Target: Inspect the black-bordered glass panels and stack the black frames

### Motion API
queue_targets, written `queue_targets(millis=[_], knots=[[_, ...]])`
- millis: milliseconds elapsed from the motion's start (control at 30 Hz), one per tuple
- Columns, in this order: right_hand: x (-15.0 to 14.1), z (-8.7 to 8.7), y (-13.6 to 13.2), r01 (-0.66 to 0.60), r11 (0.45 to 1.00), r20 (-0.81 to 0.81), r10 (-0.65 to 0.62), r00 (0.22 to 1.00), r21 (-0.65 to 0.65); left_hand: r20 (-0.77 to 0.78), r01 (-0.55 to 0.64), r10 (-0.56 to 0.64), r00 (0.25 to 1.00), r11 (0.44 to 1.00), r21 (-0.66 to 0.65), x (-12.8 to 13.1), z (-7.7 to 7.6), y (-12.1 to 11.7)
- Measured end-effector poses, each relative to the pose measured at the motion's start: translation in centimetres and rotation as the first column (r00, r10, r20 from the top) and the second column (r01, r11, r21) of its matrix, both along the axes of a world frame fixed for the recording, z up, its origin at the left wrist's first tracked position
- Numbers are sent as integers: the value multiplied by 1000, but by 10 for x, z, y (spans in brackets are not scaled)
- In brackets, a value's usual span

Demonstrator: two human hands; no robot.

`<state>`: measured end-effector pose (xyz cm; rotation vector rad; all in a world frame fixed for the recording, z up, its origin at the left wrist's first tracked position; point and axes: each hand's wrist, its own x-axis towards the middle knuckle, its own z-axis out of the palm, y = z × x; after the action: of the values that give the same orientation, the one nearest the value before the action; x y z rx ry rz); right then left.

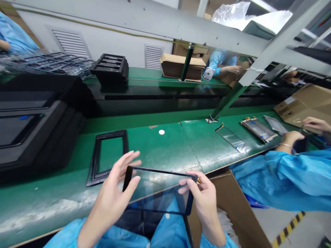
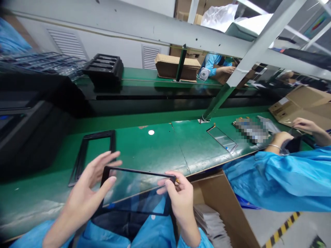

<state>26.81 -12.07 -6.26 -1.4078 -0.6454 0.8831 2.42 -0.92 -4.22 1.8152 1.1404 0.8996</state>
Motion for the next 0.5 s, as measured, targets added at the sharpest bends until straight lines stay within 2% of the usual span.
queue_targets(millis=[33,67,100,167,200,333,433,500], knots=[[-2,1,0,-9,1000,14,9,1000,-1,-102,48,-30,994,982,184,3,3,3],[-3,1,0,-25,1000,22,25,999,2,-205,147,-84,975,937,318,6,5,7],[-4,1,0,-45,999,26,44,999,9,-299,273,-162,940,882,383,9,7,12],[-4,0,-1,-83,996,39,82,996,20,-409,477,-320,855,796,374,17,8,22],[-4,-1,-1,-102,995,52,100,994,24,-429,531,-373,823,775,343,20,9,26],[-4,-5,7,-168,985,69,166,984,24,-426,581,-454,783,778,238,28,17,34],[-11,-6,26,-283,957,-22,284,958,59,-380,569,-482,789,807,158,29,38,31],[-14,-6,44,-288,951,-97,299,949,116,-321,521,-465,825,845,117,27,54,35]])
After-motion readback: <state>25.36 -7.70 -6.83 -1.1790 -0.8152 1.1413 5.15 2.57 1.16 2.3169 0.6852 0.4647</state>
